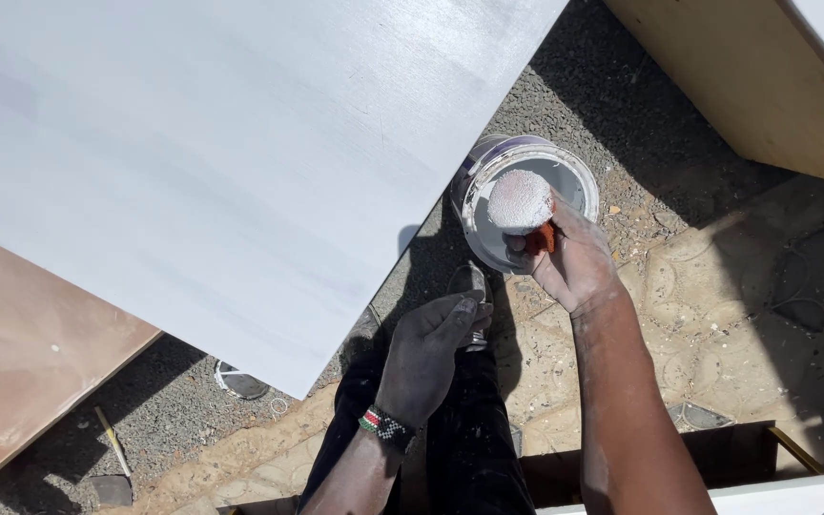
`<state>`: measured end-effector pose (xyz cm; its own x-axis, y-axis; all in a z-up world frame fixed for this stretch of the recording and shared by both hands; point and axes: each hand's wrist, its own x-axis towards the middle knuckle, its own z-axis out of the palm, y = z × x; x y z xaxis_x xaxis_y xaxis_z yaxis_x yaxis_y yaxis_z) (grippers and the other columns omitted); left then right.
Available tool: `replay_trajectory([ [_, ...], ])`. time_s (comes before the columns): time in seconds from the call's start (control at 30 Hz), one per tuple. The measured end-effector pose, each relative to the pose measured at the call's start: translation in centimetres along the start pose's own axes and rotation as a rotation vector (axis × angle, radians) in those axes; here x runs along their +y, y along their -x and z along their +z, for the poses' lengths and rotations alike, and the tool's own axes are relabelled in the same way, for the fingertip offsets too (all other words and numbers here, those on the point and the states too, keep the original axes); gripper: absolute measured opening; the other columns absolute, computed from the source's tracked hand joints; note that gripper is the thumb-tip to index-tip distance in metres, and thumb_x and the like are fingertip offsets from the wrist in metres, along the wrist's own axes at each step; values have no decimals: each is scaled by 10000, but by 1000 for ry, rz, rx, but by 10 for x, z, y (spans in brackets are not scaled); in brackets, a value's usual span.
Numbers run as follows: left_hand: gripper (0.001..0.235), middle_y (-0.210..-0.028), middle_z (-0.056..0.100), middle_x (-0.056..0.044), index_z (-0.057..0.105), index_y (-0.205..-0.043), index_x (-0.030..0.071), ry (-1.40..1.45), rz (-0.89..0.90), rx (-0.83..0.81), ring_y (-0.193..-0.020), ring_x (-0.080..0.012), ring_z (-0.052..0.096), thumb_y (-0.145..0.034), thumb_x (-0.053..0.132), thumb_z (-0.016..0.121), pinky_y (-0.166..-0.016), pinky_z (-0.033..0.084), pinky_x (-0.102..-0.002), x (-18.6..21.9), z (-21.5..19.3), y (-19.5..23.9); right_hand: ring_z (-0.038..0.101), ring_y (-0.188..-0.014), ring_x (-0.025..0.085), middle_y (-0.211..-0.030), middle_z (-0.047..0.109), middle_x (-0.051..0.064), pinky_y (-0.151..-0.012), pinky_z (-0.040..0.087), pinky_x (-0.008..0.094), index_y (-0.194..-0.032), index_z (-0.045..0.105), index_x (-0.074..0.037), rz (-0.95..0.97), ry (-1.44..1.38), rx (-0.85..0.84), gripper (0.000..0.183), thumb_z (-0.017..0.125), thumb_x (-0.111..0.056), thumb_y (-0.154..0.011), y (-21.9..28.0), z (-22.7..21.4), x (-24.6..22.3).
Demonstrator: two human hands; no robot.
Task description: The person paints a rectangular white wooden board with two circular cutouts using a sponge. They repeatedly dip the sponge into a paint can and apply white paint to the board's surface and edges, working outdoors on a sunny day.
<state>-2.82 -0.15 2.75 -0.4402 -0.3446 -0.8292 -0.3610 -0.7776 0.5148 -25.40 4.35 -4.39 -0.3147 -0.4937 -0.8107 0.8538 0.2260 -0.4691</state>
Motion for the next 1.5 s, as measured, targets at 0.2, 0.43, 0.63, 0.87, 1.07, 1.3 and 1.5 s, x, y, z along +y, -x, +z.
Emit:
replay_trajectory([
  [0.2, 511, -800, 948, -212, 962, -969, -42, -482, 150, 261, -581, -281, 882, -1067, 412, 751, -608, 696, -306, 176, -30, 56, 821, -1125, 159, -1409, 871, 103, -844, 646, 283, -1605, 670, -76, -418, 99, 29, 557, 753, -152, -1059, 14, 29, 26],
  [0.43, 818, -488, 695, -113, 726, -580, 61, -1031, 143, 336, -338, -213, 621, -1203, 581, 621, -456, 505, -270, 282, -7, -32, 794, -1267, 247, -1312, 832, 103, -1178, 616, 396, -1297, 807, -70, -897, 387, 70, 239, 836, -254, -1148, 43, 86, 87],
  [0.63, 917, -494, 609, -145, 627, -556, 49, -962, -55, 417, -434, -245, 629, -1085, 799, 614, -381, 350, -333, 298, -7, -47, 915, -905, 232, -1179, 896, 182, -900, 764, 355, -1277, 795, 4, -647, 75, 31, 262, 782, -218, -1139, 112, 115, 173],
  [0.87, 959, -499, 673, -199, 574, -461, 17, -1006, -66, 338, -304, -252, 488, -1081, 740, 682, -304, 280, -355, 296, -19, -59, 816, -1191, 333, -1284, 859, 126, -1096, 582, 455, -1178, 861, -123, -1114, 556, 377, 116, 773, -198, -1189, -7, 104, 70],
  [1.07, 942, -369, 545, -175, 586, -415, 21, -1037, -94, 272, -241, -252, 430, -1053, 691, 759, -295, 260, -342, 296, -29, -63, 785, -1217, 280, -1303, 856, 75, -1073, 620, 418, -1229, 853, -129, -1157, 573, 396, 141, 869, -53, -1111, -58, 91, -93],
  [1.3, 984, -381, 511, -177, 532, -419, 24, -981, -154, 302, -236, -276, 389, -1065, 750, 683, -304, 246, -355, 301, -25, -62, 628, -715, 58, -1097, 698, 24, -521, 543, 214, -1178, 733, -94, -799, 314, 82, 99, 830, -91, -1192, -61, 78, -154],
  [1.5, 1003, -365, 451, -108, 573, -494, 47, -922, -48, 311, -247, -205, 486, -1181, 776, 619, -263, 455, -307, 293, -30, -57, 759, -685, 179, -885, 751, 115, -617, 629, 365, -1138, 863, -58, -393, 138, 37, 277, 1026, -170, -944, 27, 88, 91],
])
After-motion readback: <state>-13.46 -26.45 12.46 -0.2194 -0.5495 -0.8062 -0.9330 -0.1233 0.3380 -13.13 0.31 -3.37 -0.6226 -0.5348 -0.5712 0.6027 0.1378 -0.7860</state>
